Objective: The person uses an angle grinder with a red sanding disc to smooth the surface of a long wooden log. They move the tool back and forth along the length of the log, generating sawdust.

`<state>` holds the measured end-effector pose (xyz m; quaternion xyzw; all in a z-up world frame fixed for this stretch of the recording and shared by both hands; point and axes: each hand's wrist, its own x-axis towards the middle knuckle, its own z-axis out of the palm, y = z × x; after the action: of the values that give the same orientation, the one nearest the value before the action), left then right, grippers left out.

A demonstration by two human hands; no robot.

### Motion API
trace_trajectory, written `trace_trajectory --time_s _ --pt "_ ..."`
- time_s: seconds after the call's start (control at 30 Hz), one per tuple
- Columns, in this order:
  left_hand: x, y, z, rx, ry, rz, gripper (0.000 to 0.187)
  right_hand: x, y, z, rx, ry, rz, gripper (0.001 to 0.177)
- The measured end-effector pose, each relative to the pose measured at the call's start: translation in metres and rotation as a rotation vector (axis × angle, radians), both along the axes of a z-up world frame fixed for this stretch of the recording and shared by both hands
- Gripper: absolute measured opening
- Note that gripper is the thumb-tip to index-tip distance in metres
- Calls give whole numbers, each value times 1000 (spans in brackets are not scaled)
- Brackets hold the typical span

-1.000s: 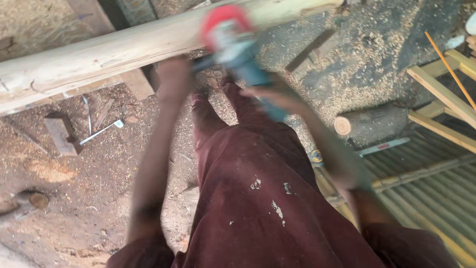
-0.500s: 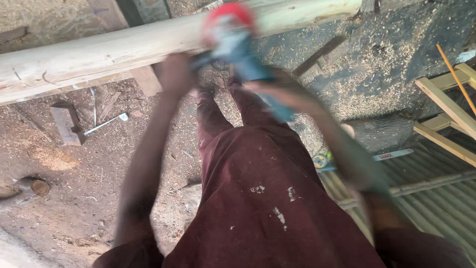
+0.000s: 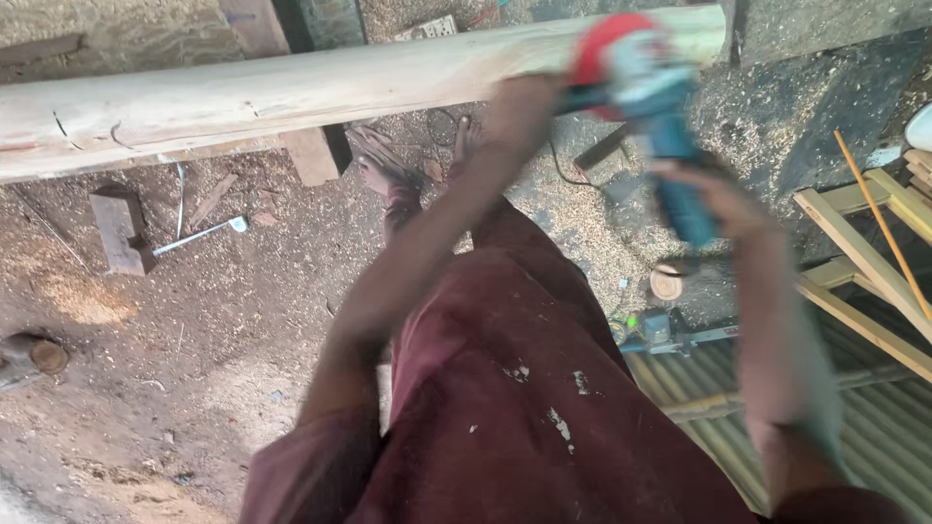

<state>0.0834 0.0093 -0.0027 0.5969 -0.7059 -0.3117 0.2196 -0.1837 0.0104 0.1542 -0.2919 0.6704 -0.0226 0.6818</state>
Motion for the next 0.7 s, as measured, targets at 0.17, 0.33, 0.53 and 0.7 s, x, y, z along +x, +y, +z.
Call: trace_trajectory --time_s 0.17,0.33,0.53,0.7 --pt "243 129 -11 -155 -433 17 48 200 41 -61 64 -186 388 66" --pt "403 202 35 546 -735 342 22 369 74 -83 -84 -439 710 69" --pt "345 142 43 252 -515 196 20 317 36 -64 -122 -474 581 56" --pt "185 30 -36 110 -585 -215 19 128 -15 -27 -238 -484 299 67"
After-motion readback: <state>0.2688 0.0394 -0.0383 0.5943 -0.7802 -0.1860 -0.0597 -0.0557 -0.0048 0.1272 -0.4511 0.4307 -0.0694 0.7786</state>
